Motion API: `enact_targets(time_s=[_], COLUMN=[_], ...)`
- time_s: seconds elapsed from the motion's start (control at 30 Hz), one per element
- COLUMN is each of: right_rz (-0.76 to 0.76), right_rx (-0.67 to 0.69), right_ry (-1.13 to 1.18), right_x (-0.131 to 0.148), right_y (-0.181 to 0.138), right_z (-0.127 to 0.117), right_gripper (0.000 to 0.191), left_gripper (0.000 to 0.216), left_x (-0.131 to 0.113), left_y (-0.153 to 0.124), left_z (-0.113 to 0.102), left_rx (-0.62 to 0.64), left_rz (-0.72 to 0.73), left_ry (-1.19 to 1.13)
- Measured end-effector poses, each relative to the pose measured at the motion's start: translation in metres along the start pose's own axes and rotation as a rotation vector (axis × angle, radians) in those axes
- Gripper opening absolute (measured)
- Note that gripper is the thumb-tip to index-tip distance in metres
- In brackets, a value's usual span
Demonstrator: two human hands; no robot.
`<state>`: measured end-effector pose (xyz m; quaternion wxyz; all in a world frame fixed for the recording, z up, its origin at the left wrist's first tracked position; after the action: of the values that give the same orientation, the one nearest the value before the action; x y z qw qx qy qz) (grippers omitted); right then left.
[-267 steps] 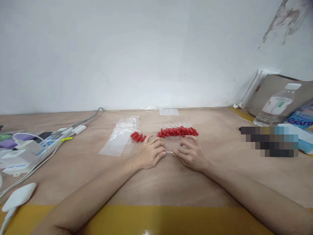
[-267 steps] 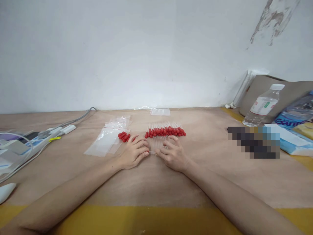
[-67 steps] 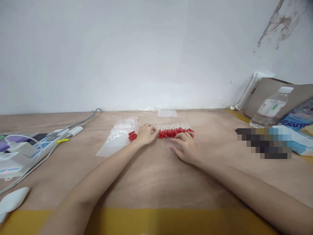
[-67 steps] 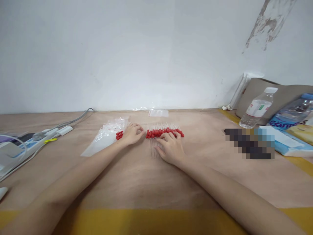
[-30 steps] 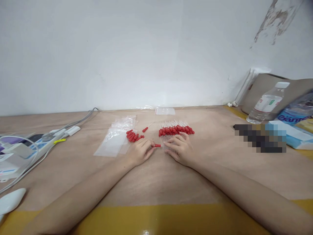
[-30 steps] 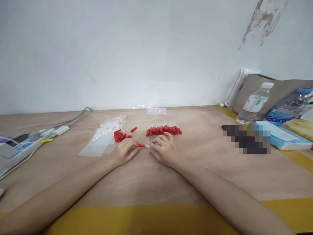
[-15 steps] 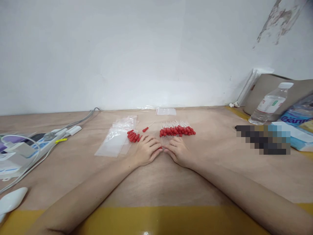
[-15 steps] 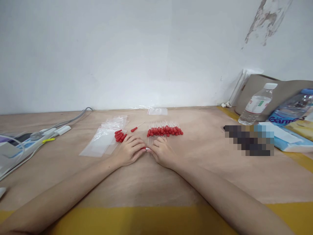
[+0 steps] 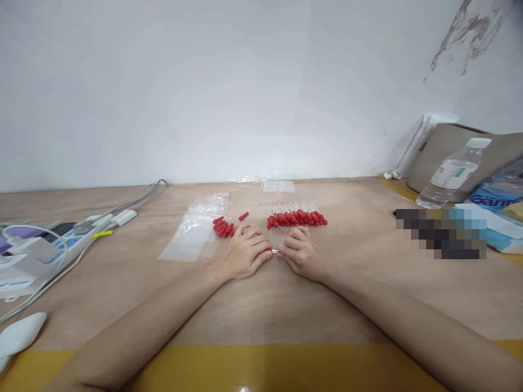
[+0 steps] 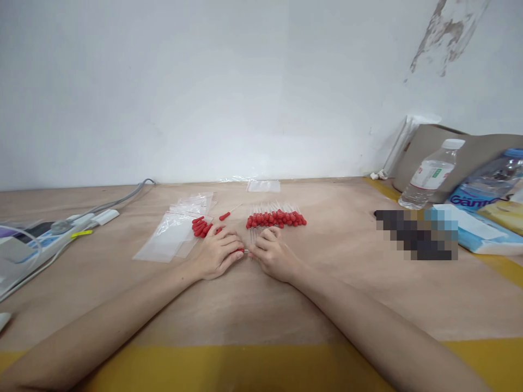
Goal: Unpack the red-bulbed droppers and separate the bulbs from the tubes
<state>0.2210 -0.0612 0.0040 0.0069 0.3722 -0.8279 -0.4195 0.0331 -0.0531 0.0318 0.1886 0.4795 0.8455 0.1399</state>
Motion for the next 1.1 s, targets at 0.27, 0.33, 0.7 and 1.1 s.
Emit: enact_targets(time_s=[0.27,0.33,0.7,1.1], right_rz=[-0.177,-0.081,0.36,0.176], right_rx=[-0.161,-0.173,0.14,0.23], right_ry=[-0.106,-0.11,0.081,-0.154], right_x=[-0.012,-0.022,-0.012,0.011], right_y=[-0.011,-0.017,-0.014,0.028], right_z=[-0.009,-0.011,0.003,0.021], right_gripper=[0.021,0.02,0.026,0.014], left_gripper=[0.028,0.028,0.026,0.037], left_x=[0.003,0.01,0.076,0.141], left_y=[-0.008,-0.015,-0.02,-0.047], left_z=[-0.005,-0.005,-0.039,-0.035], left_rx=[0.025,-0.03,-0.538,-0.491], left_rz=[-0.03,-0.053,-0.515,-0.803], left_ry=[-0.034,-0.033,-0.164,-0.271])
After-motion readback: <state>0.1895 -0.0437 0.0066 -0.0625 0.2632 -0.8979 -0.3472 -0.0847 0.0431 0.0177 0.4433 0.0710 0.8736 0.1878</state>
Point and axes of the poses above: each hand's wrist, its own y-axis towards the middle knuckle, its own z-axis out of the palm, x = y × z, the point moved 1 cm from there along y, towards the middle knuckle, and after that the axes turned 14 degrees about -y, right-handed, at the moved point
